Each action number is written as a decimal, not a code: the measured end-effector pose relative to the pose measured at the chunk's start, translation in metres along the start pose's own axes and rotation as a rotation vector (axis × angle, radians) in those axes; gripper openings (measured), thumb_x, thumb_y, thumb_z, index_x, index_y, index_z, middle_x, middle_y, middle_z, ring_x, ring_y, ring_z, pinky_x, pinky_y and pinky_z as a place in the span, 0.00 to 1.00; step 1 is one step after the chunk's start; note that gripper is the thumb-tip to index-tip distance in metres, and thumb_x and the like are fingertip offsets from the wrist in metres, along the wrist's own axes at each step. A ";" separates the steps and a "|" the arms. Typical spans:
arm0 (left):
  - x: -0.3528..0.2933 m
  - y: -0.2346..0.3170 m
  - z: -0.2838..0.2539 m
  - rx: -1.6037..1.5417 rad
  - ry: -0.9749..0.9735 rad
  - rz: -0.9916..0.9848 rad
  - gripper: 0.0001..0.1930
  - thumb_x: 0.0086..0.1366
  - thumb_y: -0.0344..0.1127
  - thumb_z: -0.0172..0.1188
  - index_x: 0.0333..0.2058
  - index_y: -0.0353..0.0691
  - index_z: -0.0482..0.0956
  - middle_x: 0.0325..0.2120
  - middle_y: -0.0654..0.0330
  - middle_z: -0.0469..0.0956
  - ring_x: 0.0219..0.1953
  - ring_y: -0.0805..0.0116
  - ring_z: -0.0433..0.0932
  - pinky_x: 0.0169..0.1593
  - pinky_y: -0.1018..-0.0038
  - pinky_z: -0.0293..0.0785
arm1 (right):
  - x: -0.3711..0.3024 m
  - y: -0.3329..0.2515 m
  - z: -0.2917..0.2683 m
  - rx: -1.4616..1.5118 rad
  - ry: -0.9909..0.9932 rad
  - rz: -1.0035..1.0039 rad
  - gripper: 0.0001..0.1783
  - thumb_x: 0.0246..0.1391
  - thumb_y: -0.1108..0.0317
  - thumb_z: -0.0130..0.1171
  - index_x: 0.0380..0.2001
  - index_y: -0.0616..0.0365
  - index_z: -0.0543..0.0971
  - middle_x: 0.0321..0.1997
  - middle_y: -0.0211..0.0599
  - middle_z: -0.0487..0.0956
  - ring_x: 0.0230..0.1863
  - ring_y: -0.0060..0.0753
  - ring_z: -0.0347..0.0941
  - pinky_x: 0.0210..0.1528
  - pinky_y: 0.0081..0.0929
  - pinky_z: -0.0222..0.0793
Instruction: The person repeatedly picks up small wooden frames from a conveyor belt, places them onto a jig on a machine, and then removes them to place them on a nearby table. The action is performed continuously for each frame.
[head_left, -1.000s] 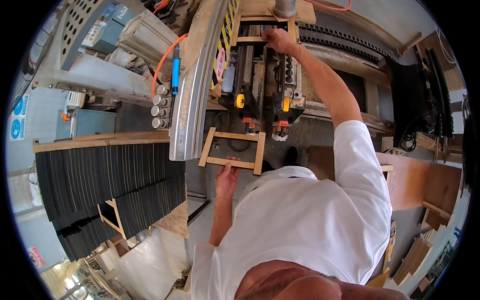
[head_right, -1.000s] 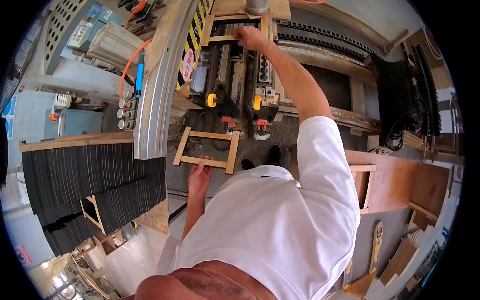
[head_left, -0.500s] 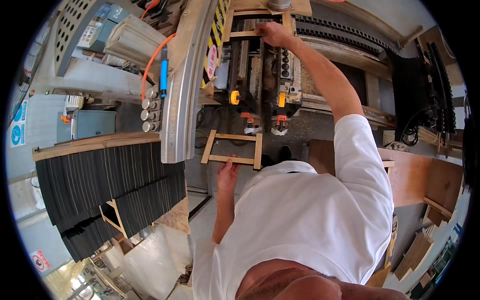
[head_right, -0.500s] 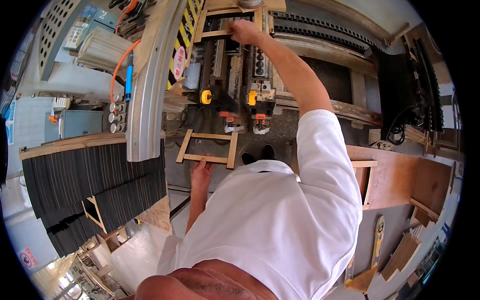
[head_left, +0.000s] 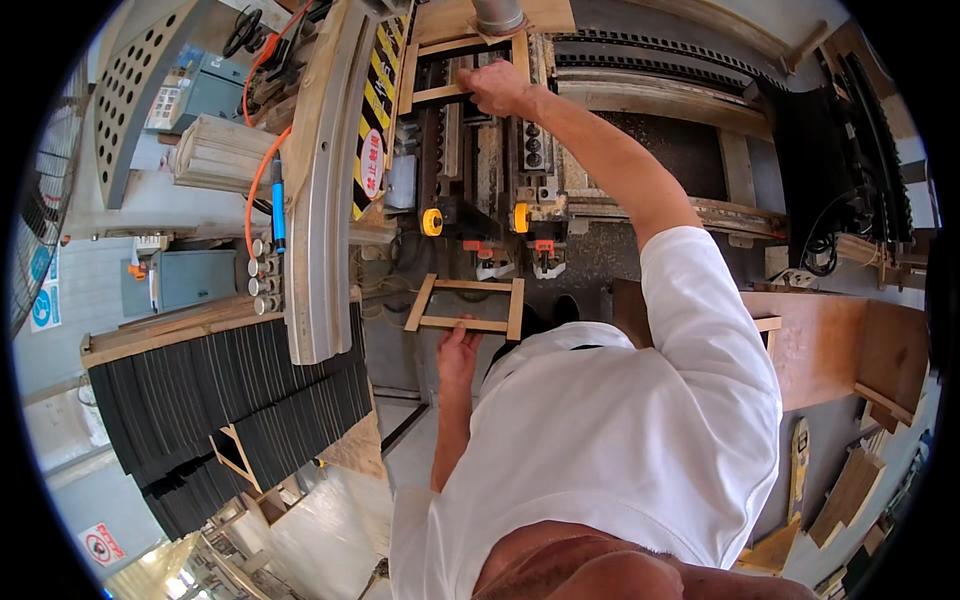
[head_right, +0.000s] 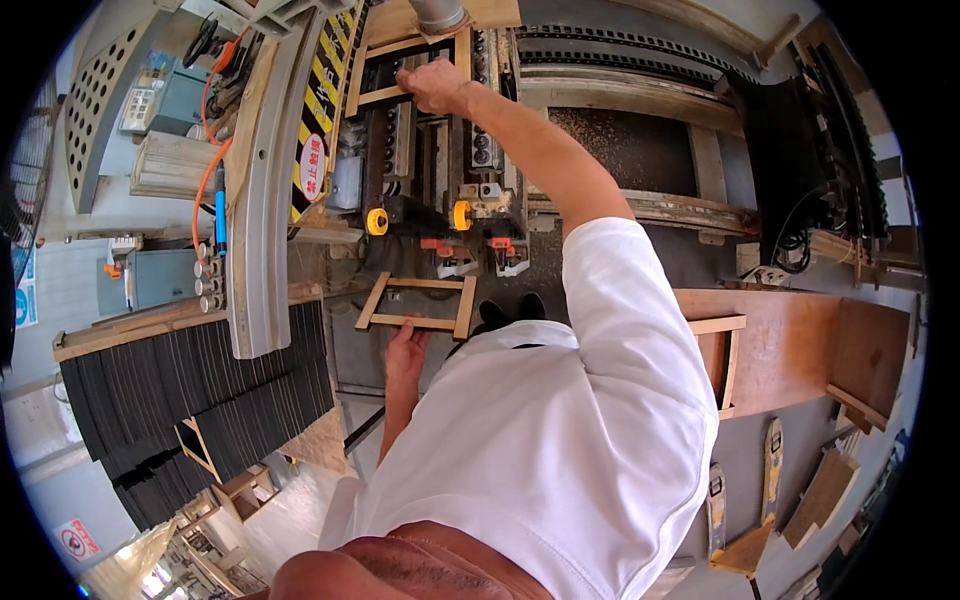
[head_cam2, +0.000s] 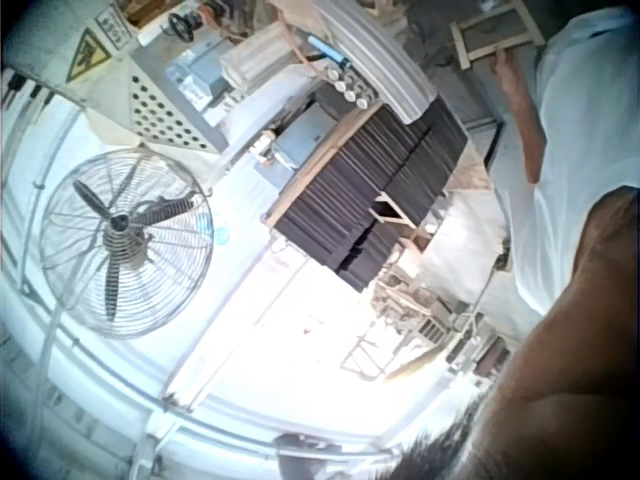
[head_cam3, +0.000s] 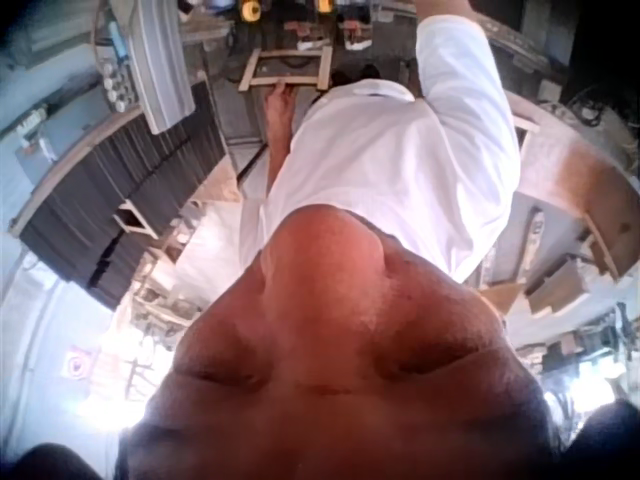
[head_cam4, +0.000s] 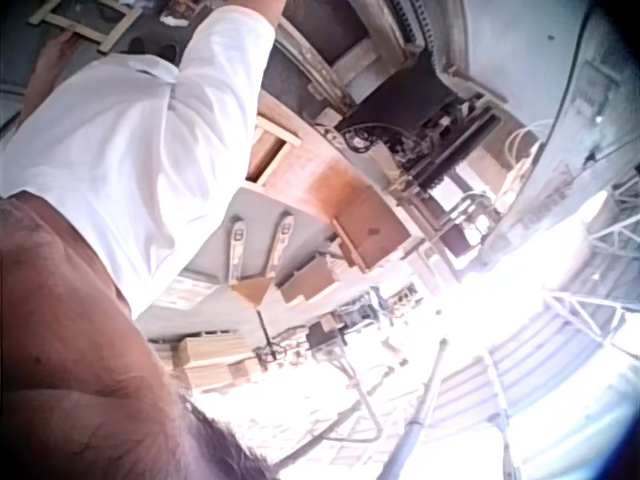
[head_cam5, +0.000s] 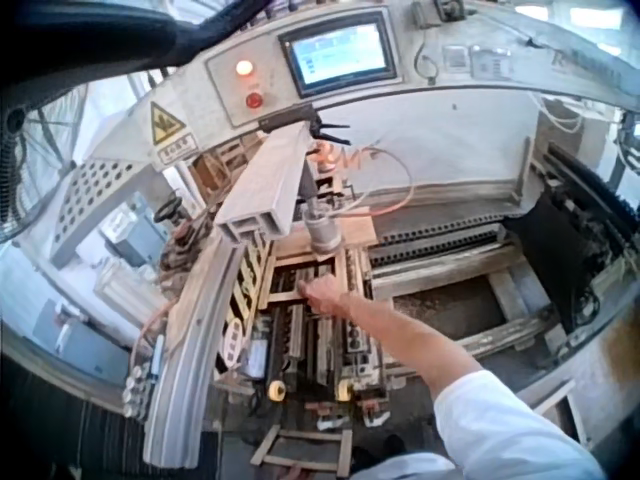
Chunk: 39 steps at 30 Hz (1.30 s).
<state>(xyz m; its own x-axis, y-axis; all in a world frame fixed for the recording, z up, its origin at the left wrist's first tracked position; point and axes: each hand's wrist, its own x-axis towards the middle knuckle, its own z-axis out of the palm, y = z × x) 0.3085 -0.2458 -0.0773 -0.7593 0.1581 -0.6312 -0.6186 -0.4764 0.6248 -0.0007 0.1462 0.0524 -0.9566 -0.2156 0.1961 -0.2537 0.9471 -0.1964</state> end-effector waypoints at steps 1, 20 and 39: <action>-0.002 -0.001 0.001 0.009 0.001 0.010 0.13 0.67 0.32 0.56 0.49 0.38 0.72 0.47 0.58 0.77 0.51 0.61 0.76 0.55 0.62 0.72 | 0.002 -0.002 -0.001 0.005 -0.003 0.010 0.16 0.49 0.70 0.57 0.44 0.51 0.75 0.35 0.44 0.82 0.41 0.49 0.78 0.45 0.48 0.69; -0.045 0.014 -0.002 0.101 0.218 0.190 0.15 0.67 0.32 0.57 0.51 0.37 0.71 0.46 0.56 0.77 0.50 0.64 0.76 0.53 0.63 0.72 | 0.004 -0.002 -0.008 0.071 0.040 0.012 0.14 0.46 0.72 0.56 0.39 0.50 0.77 0.37 0.44 0.82 0.43 0.53 0.77 0.46 0.49 0.71; -0.323 0.209 -0.126 0.187 0.461 1.135 0.17 0.69 0.32 0.53 0.53 0.30 0.68 0.47 0.53 0.77 0.47 0.59 0.79 0.53 0.67 0.76 | -0.011 -0.044 -0.012 0.275 0.351 0.160 0.18 0.59 0.55 0.58 0.45 0.57 0.80 0.39 0.40 0.83 0.42 0.36 0.79 0.45 0.32 0.72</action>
<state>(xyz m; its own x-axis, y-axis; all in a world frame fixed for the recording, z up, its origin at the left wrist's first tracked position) 0.4499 -0.5057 0.1993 -0.7658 -0.6002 0.2308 0.2944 -0.0081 0.9556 0.0228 0.1099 0.0707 -0.8924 0.0665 0.4464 -0.1807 0.8538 -0.4883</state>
